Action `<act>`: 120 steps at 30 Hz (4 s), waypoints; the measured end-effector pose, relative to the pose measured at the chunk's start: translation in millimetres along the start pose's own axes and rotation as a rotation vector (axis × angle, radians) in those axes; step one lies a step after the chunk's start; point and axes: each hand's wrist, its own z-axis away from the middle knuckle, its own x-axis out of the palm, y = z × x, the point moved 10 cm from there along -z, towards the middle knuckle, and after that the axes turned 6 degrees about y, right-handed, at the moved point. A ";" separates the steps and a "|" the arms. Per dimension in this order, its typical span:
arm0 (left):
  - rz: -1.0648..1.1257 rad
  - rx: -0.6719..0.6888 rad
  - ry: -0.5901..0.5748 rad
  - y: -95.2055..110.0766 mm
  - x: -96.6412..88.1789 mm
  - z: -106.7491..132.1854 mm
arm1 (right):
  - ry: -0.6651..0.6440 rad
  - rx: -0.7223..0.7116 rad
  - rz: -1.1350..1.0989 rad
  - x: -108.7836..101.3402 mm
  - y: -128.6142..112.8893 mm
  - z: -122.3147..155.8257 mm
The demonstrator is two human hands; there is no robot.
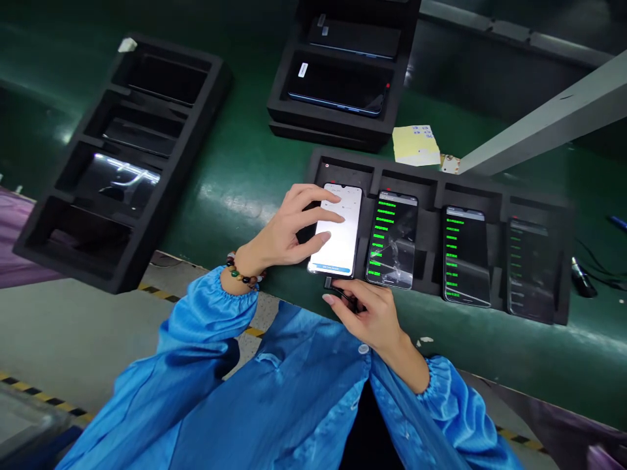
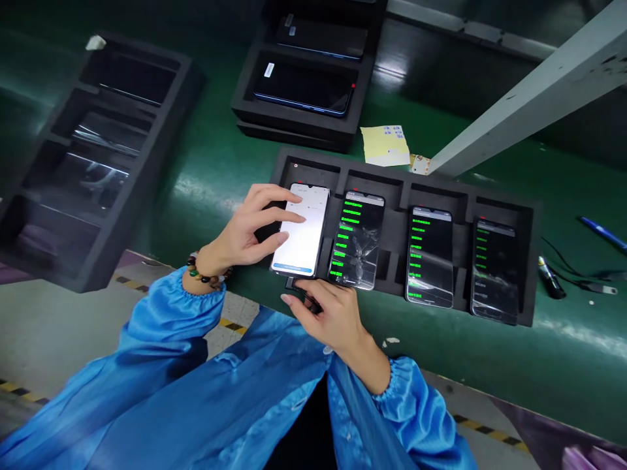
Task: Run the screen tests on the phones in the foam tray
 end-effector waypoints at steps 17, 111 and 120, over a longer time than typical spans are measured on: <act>-0.106 0.243 -0.067 13.2 13.2 7.2 | 0.006 -0.021 -0.021 0.8 -0.2 1.0; -0.063 -0.061 0.285 -24.5 -10.4 9.3 | 0.119 -0.100 0.687 20.7 -38.3 -10.0; 0.039 -0.094 0.389 -18.6 -27.1 12.8 | -0.183 -0.100 0.224 28.1 -61.4 2.4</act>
